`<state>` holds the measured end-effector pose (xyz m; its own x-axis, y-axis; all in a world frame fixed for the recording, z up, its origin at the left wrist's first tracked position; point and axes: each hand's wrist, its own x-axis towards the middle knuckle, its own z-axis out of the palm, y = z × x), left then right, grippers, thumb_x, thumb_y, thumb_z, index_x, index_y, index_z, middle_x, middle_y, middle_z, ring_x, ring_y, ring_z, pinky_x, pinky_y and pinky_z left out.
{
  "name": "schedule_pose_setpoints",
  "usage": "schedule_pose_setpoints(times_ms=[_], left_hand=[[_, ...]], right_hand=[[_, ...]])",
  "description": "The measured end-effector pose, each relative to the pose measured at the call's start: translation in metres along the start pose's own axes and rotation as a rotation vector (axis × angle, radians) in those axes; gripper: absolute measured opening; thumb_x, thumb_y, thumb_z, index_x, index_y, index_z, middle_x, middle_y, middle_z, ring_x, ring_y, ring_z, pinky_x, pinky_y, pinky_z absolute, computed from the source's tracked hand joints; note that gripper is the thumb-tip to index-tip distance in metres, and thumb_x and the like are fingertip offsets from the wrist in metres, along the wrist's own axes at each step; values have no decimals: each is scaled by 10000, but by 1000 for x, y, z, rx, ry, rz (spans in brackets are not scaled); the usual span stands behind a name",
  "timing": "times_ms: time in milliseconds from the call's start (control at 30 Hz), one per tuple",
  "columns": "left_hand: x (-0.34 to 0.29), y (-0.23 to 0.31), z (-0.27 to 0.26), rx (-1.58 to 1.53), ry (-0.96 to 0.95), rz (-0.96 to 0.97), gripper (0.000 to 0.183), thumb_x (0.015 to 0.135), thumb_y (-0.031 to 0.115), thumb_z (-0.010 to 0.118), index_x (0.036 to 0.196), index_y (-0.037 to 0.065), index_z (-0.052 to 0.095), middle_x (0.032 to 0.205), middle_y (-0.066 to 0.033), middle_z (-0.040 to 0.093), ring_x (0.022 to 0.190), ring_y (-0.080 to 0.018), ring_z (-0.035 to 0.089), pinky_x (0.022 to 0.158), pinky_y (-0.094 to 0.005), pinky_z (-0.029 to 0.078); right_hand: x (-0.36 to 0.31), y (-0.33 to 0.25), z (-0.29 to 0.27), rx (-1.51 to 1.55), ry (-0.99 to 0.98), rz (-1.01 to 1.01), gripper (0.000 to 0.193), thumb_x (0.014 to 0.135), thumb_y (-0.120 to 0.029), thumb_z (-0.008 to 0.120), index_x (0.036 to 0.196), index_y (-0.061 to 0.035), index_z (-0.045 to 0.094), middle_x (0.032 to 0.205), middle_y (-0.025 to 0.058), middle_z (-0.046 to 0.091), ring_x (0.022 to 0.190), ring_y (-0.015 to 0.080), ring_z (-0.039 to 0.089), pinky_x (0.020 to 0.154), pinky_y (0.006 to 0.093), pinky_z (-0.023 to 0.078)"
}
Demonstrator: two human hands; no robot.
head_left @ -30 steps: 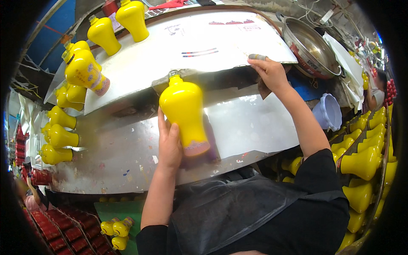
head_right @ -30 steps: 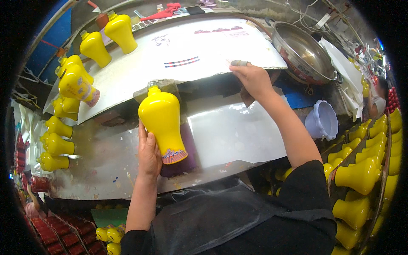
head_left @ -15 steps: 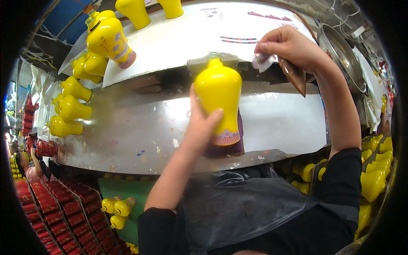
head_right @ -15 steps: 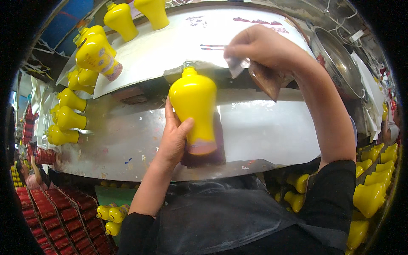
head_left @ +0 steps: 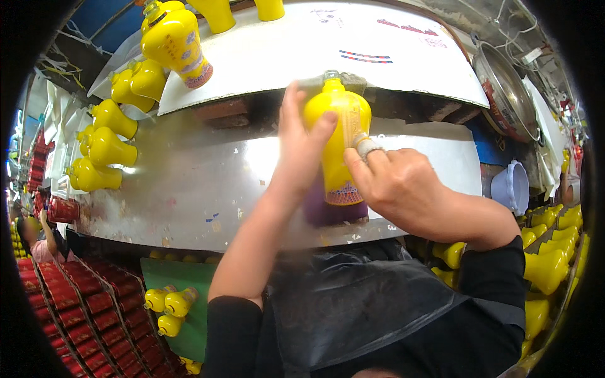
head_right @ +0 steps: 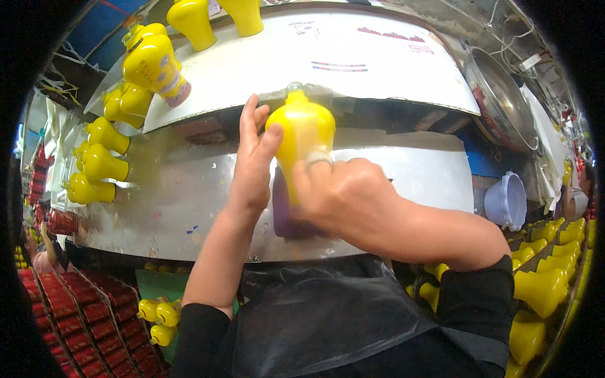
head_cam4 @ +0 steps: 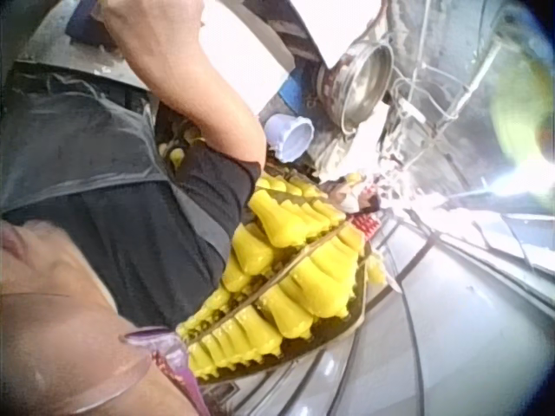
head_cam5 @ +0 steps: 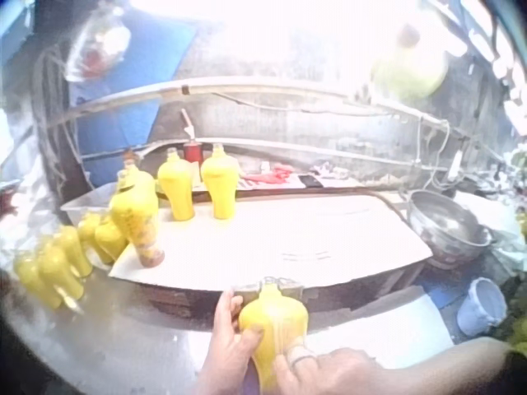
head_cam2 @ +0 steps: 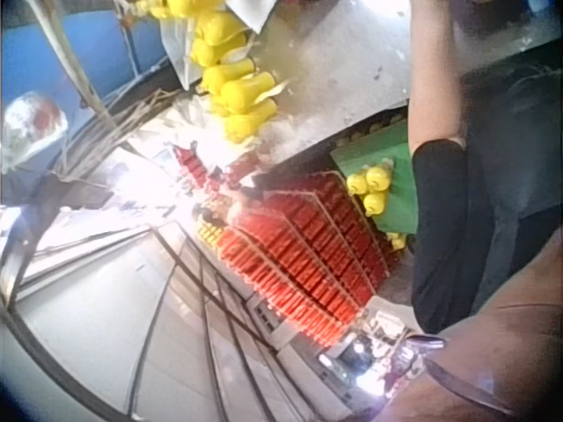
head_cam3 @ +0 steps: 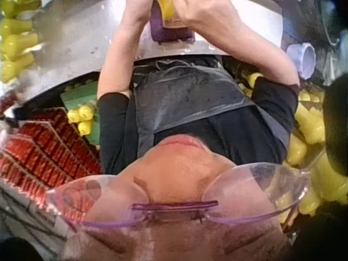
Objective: The person applies a printed label to the neck of a yellow plastic bottle, smooths it, then applies a second label to the body and smooths it. The person repeats this process on multiple bottles, placing finished bottles on a nearby tray.
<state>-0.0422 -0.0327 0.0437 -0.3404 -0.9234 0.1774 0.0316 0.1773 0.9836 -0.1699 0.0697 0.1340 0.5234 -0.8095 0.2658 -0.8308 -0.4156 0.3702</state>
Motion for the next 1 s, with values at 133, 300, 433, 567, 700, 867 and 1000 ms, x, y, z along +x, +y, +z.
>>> schedule_pose_setpoints(times_ms=[133,300,433,567,700,867,1000], left_hand=[[30,-6,-2,224,16,31,804,797,456,829,1425,62,516,1310,-201,544,1263,-376,512,1090,-492,407],[21,-15,-2,233,23,164,710,835,412,803,1394,56,546,1296,-188,547,1252,-369,515,1098,-502,393],[9,-26,-2,237,43,186,763,877,415,761,1460,20,467,1369,-210,509,1303,-384,471,1138,-504,351],[-9,-34,-18,329,-37,210,893,903,466,731,1541,-9,325,1481,-256,404,1371,-410,404,1180,-519,303],[-29,-40,-23,394,-86,265,979,898,484,743,1569,-17,236,1521,-277,337,1401,-430,369,1199,-531,278],[-28,-50,-12,426,-75,190,1025,891,450,764,1601,14,167,1542,-235,296,1427,-372,359,1186,-488,334],[-27,-52,-12,381,-111,237,1036,898,381,775,1616,24,120,1548,-217,268,1428,-343,360,1172,-461,370]], right_hand=[[-6,-17,22,-102,94,38,98,757,-147,651,767,-95,568,611,-4,495,478,104,552,398,258,389],[-20,-30,28,-56,0,15,403,904,-252,721,1186,35,705,627,20,551,494,117,566,450,252,440],[-32,-46,20,-17,-38,51,435,913,-247,714,1300,-49,710,613,17,532,448,107,532,409,261,416],[-44,-36,5,140,-148,-62,455,908,-151,688,1356,-68,675,649,41,558,459,134,556,420,262,426],[-35,15,20,331,62,194,480,932,-169,695,1403,-106,632,769,92,614,564,197,624,504,291,491],[-7,45,61,484,112,302,399,981,-288,664,1370,-201,637,900,161,631,687,274,682,596,371,552],[6,49,72,633,73,396,425,981,-337,661,1399,-261,645,923,171,626,771,300,677,691,396,557]])
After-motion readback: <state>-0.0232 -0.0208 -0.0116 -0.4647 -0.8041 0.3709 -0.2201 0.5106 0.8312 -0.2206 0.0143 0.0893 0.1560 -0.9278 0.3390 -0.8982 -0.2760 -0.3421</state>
